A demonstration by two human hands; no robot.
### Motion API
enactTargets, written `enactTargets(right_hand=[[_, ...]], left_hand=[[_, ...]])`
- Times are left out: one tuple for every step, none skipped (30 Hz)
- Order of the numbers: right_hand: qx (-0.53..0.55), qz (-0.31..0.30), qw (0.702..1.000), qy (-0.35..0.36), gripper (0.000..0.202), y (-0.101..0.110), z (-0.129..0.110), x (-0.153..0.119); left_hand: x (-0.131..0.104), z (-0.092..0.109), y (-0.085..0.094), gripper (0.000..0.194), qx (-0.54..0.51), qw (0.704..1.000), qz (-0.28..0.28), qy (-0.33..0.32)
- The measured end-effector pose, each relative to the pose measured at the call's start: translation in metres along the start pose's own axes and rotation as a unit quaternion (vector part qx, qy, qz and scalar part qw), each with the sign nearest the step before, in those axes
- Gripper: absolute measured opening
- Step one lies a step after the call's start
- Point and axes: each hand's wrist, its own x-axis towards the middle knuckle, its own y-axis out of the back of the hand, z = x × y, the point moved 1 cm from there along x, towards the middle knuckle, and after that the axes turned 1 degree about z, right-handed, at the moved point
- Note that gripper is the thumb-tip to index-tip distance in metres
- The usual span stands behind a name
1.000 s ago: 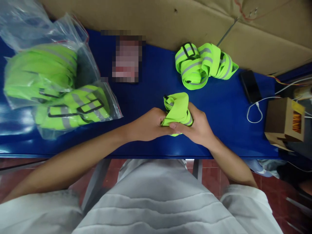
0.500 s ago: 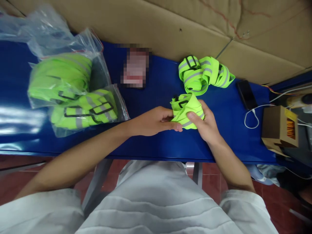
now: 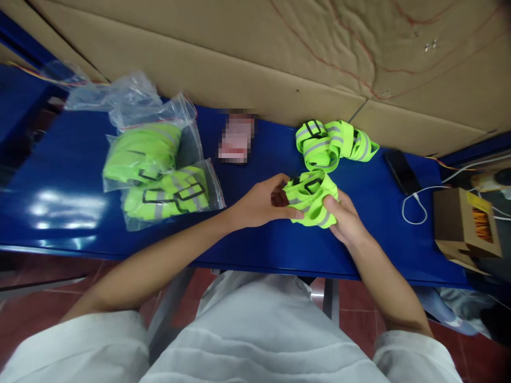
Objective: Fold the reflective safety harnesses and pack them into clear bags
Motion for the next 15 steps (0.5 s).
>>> enactTargets(right_hand=[[0.037,-0.025,0.998,-0.037,0.065,0.000,0.002,0.001],[0.055,-0.043,0.996,-0.064,0.068,-0.001,0.004,0.002],[0.054,-0.048,0.995,-0.075,0.069,-0.002,0.005,0.002],[0.035,-0.036,0.997,-0.065,0.067,-0.002,0.005,0.003],[0.000,-0.007,0.999,-0.036,0.064,-0.002,0.005,0.003],[-0.046,0.030,0.998,0.006,0.061,-0.002,0.004,0.003],[-0.095,0.063,0.992,0.051,0.060,-0.002,0.002,0.003],[-0.135,0.081,0.984,0.087,0.060,-0.002,0.001,0.003],[-0.157,0.079,0.979,0.107,0.063,-0.002,0.000,0.003],[-0.160,0.061,0.979,0.109,0.066,-0.002,0.000,0.004],[-0.146,0.033,0.984,0.098,0.068,-0.002,0.000,0.004],[-0.124,0.005,0.989,0.082,0.070,-0.003,0.001,0.005],[-0.099,-0.017,0.993,0.067,0.073,-0.003,0.003,0.005],[-0.075,-0.030,0.995,0.054,0.076,-0.003,0.005,0.006],[-0.055,-0.037,0.997,0.045,0.079,-0.003,0.006,0.006]], left_hand=[[-0.001,0.001,-0.003,0.059,-0.040,0.999,-0.015,0.008],[-0.001,0.001,-0.006,0.060,-0.070,0.997,-0.025,0.015],[-0.001,0.000,-0.009,0.060,-0.095,0.995,-0.030,0.020],[-0.001,-0.001,-0.011,0.060,-0.118,0.992,-0.026,0.022],[0.000,-0.002,-0.012,0.061,-0.138,0.990,-0.015,0.022],[0.001,-0.004,-0.013,0.061,-0.150,0.988,-0.001,0.022],[0.002,-0.006,-0.013,0.062,-0.154,0.988,0.013,0.020],[0.003,-0.008,-0.013,0.062,-0.149,0.988,0.021,0.019],[0.004,-0.010,-0.012,0.062,-0.138,0.990,0.022,0.019],[0.004,-0.010,-0.011,0.061,-0.124,0.992,0.017,0.021],[0.003,-0.010,-0.010,0.061,-0.113,0.993,0.008,0.022],[0.002,-0.010,-0.010,0.060,-0.105,0.994,0.001,0.022],[0.001,-0.009,-0.009,0.060,-0.101,0.995,-0.001,0.020],[0.000,-0.009,-0.009,0.059,-0.098,0.995,0.003,0.018],[-0.001,-0.008,-0.009,0.058,-0.094,0.995,0.011,0.016]])
